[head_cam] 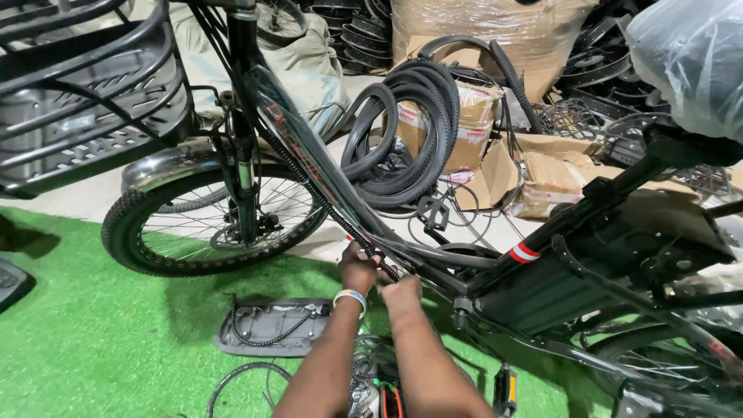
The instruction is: The person routes a black cable along the frame of a black electric bicycle, securing it with zip ties. They use pliers to cut the excess length of the zip ties and continue organizing the wiring near the front wheel and battery pack.
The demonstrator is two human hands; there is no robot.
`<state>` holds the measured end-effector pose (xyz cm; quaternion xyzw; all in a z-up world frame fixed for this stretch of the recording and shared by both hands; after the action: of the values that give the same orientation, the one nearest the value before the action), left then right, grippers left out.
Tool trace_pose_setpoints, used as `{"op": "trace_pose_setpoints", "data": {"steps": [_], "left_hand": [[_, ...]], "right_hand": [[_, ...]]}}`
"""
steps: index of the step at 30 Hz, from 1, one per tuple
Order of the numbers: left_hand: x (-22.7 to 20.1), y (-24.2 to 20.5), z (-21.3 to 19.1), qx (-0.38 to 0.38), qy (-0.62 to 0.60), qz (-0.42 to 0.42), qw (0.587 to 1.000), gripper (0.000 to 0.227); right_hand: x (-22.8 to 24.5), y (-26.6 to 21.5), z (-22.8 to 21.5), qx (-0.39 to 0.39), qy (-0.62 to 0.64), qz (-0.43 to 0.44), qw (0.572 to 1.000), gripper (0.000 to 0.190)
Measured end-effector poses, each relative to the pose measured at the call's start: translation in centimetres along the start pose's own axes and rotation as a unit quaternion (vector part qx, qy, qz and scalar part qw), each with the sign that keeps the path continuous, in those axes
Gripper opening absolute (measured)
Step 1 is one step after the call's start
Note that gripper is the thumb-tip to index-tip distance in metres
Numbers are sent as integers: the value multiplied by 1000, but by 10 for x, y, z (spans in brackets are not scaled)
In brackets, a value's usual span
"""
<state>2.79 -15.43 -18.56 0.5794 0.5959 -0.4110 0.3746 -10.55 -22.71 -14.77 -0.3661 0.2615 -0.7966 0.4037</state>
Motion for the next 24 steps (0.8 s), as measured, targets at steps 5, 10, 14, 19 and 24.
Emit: {"op": "trace_pose_setpoints", "data": {"steps": [5,10,14,19,24], "left_hand": [[6,8,5,9,49,-21,999,30],[66,39,38,105,10,-12,994,5],[46,-34,20,287,303,153,896,27],[46,-100,15,393,282,152,862,18],[102,-131,68,425,370,295,772,20]], "right_hand": [[2,24,-7,9,-213,-29,977,29],[20,84,-19,9,-469,-76,880,37],[26,73,-27,54,-473,-24,879,49],[50,33,1,207,-778,-212,555,25],[45,-41,15,254,-880,-207,343,51]]}}
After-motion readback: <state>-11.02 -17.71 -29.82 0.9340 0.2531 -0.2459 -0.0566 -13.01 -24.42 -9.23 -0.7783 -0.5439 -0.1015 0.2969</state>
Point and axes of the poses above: each hand's wrist, its own y-axis towards the middle knuckle, its own z-axis out of the palm, x = y × z, the point moved 9 cm from there along y, towards the middle knuckle, and after that the axes turned 3 degrees about -z, right-handed, at the moved point
